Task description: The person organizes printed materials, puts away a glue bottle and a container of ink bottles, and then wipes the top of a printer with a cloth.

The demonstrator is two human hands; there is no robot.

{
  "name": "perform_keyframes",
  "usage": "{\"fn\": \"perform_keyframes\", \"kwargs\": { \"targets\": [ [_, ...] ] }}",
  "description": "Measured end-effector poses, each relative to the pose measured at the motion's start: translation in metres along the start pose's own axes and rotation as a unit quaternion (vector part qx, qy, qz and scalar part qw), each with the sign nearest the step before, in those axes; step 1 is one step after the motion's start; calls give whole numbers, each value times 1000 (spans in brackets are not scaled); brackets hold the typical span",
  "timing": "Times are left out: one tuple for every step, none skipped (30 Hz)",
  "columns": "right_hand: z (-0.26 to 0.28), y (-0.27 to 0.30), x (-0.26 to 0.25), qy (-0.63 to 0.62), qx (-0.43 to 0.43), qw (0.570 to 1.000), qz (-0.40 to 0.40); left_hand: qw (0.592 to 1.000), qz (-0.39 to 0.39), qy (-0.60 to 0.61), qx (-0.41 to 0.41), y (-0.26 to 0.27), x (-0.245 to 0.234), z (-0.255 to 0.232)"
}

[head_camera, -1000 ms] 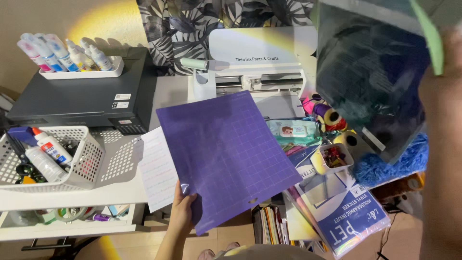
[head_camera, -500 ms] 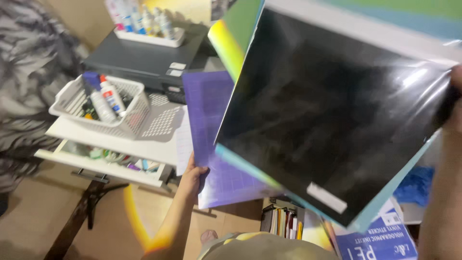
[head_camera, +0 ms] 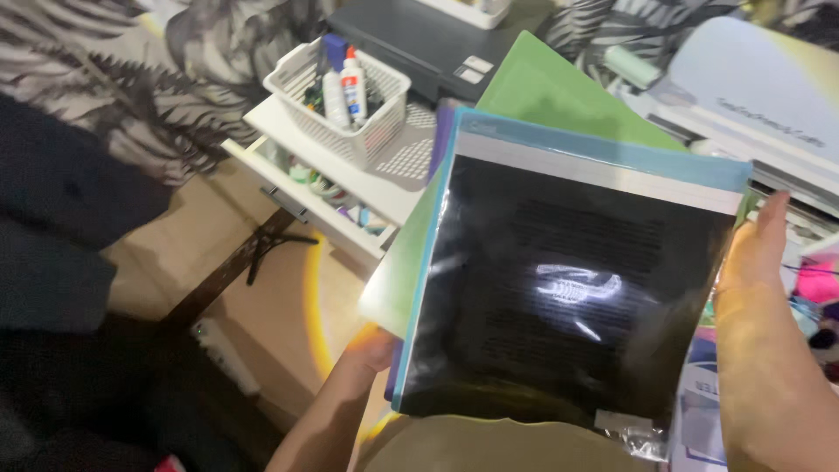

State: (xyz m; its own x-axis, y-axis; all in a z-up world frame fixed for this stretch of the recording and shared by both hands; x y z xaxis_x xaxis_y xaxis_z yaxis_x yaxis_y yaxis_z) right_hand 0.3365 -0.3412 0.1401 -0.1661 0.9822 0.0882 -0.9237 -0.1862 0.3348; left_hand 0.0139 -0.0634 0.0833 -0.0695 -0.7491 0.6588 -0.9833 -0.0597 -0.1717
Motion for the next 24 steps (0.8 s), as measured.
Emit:
{"fn": "perform_keyframes", "kwargs": {
  "targets": [
    [-4, 24, 13, 44, 39, 997, -41, 994, 85, -40, 54, 3, 32, -22],
    [-32, 3, -3, 49, 40, 998, -28, 994, 74, -44, 62, 12, 19, -13],
    [-57, -19, -27, 64, 26, 996, -63, 998, 56, 22, 27, 20, 4, 5],
    [-79, -43, -48, 80, 11, 992, -96, 995, 38, 88, -5, 28, -10, 22],
    [-81, -54, -39, 85, 9, 993, -81, 996, 29, 84, 7, 28, -44, 34],
    [-85, -64, -27, 40, -8, 998, -46, 968, -26, 235, -82, 33, -83, 68],
    [-89, -73, -15, -8, -22, 1000, -10, 906, -76, 381, -165, 44, -115, 102],
    [-78, -65, 8, -1, -18, 1000, 2, 907, -84, 384, -153, 37, -106, 79],
    [-57, -54, 35, -22, -63, 997, 37, 936, -146, 303, -103, 30, -112, 50],
    [-35, -43, 63, -43, -107, 991, 74, 952, -207, 220, -52, 26, -117, 18],
    [-28, -24, 84, -37, -103, 990, 87, 949, -217, 224, -40, 29, -104, 2],
    [-25, -3, 107, -73, -83, 987, 119, 970, -237, 48, -31, 32, -96, -22],
    [-21, 18, 129, -110, -61, 981, 150, 959, -253, -129, -23, 35, -84, -47],
    [-35, 4, 125, -107, -56, 980, 161, 956, -264, -129, -18, 43, -74, -49],
    [-50, -3, 136, -104, -40, 962, 250, 953, -258, -150, -55, 49, -62, -45],
    [-63, -8, 148, -101, -26, 936, 336, 949, -250, -172, -91, 54, -51, -43],
    [-84, -21, 141, -100, -23, 933, 346, 946, -259, -173, -85, 69, -47, -33],
    [-67, -37, 121, 100, -276, 926, 236, 942, -277, -171, -86, 83, -45, -22],
    [-56, -30, 110, 278, -499, 815, 93, 936, -296, -169, -86, 98, -44, -10],
    [-63, -31, 121, 276, -503, 812, 110, 933, -310, -166, -75, 105, -28, -20],
    [-106, -62, 133, 187, -263, 922, 213, 921, -339, -165, -94, 116, -16, -25],
    [-161, -67, 151, 92, 4, 950, 297, 908, -370, -162, -112, 130, -3, -30],
    [-155, -69, 170, 99, 5, 944, 315, 904, -385, -158, -99, 137, -28, -24],
    [-148, -70, 190, 181, -39, 922, 339, 903, -374, -210, -25, 141, -42, -29]
  ]
}}
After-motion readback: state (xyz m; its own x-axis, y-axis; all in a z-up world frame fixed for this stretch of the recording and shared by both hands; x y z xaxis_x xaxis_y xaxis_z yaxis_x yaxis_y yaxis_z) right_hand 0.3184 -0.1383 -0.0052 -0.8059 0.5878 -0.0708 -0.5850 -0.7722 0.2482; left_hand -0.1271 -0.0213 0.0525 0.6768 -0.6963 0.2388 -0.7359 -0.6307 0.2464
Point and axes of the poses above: each hand's wrist, its own y-axis away from the middle knuckle, its own x-axis out of the palm, z = x × y, the point moved 10 cm from there along -y, towards the middle knuckle, and after that the axes turned 3 degrees about y, right-handed, at the moved point
